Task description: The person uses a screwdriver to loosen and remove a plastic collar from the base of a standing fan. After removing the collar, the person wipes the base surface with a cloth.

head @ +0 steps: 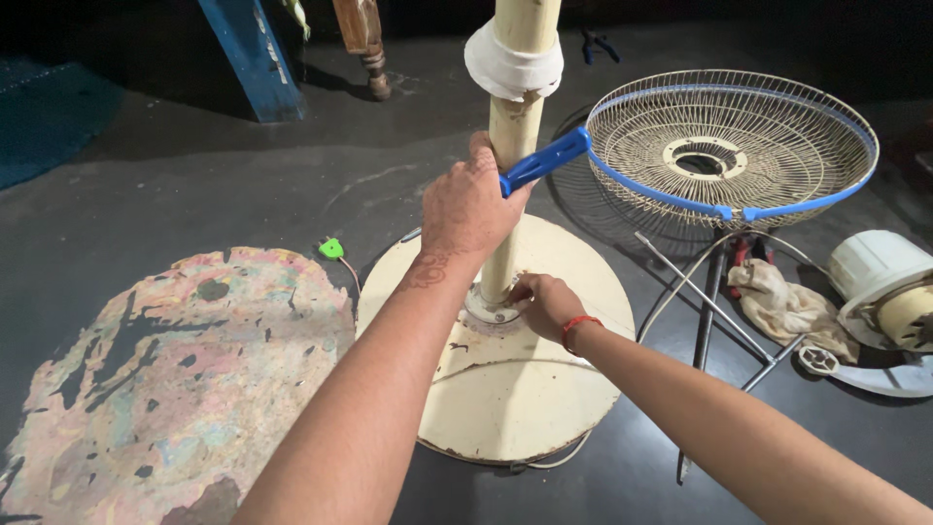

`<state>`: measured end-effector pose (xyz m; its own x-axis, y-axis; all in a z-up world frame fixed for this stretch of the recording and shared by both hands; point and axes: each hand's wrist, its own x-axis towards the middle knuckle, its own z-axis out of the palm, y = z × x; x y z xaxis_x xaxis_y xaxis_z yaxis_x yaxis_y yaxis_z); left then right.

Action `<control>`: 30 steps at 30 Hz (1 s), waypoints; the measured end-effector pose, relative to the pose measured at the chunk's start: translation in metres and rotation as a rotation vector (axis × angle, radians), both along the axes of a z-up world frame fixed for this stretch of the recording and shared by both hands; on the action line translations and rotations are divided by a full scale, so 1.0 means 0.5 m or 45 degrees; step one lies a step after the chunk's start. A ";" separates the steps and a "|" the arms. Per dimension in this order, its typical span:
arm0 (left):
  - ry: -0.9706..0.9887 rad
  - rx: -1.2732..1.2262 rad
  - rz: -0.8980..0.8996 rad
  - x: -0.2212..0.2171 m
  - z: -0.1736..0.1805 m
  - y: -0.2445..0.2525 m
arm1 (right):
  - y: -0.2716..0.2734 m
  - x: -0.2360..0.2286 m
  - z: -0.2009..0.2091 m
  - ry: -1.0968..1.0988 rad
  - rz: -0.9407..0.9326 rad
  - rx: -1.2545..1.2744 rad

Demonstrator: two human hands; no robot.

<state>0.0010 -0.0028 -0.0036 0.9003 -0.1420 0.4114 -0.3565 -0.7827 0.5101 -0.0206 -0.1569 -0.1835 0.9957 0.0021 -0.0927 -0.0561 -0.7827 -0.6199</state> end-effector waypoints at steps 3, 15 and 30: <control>-0.027 0.049 0.005 -0.005 -0.001 0.004 | -0.004 0.000 0.010 -0.017 0.011 0.000; -0.002 0.656 -0.311 -0.028 -0.092 0.089 | -0.054 0.039 0.114 0.137 0.132 0.636; 0.427 0.420 -0.429 -0.075 -0.195 0.015 | -0.052 -0.041 0.236 0.469 0.723 0.074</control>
<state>-0.0362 0.0049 -0.1013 0.8565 -0.5161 -0.0033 -0.4750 -0.7907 0.3863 -0.0411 -0.1831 -0.0654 0.7420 0.5306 -0.4098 0.1381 -0.7191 -0.6810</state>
